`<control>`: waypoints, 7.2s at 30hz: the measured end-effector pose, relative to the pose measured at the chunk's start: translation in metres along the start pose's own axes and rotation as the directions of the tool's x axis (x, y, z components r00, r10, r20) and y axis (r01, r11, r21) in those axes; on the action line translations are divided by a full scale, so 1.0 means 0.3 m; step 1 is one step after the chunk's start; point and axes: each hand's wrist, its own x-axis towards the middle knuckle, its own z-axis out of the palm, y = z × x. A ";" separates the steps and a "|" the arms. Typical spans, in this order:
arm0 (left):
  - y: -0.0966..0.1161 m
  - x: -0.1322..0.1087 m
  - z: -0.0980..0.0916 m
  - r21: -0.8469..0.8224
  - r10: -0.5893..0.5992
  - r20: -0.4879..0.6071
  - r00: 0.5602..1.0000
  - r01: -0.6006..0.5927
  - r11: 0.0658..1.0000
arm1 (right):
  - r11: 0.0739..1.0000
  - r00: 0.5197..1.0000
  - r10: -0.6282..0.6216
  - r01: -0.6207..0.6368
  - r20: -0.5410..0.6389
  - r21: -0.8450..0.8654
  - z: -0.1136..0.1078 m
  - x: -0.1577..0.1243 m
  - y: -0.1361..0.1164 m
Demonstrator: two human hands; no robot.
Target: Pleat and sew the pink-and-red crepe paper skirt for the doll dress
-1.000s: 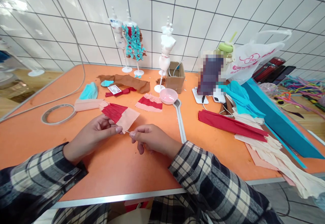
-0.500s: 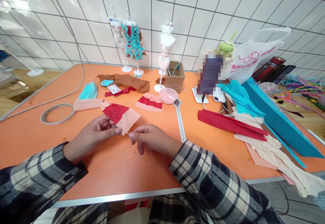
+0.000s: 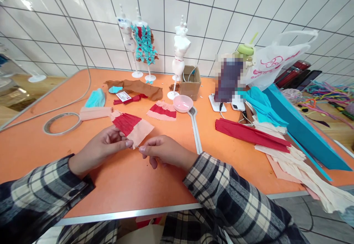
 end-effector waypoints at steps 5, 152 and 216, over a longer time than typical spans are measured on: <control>-0.003 0.002 -0.001 -0.007 0.009 0.012 1.000 -0.009 1.000 | 1.000 1.000 0.011 -0.011 -0.001 0.004 0.003 -0.003 -0.009; 0.014 -0.001 -0.001 -0.004 0.061 0.015 0.998 -0.061 0.998 | 1.000 0.999 0.000 0.001 -0.034 0.029 -0.006 -0.002 -0.009; 0.005 -0.002 -0.003 -0.006 0.058 0.053 0.997 -0.057 0.998 | 0.999 1.000 0.007 -0.007 -0.003 0.035 -0.004 -0.008 -0.020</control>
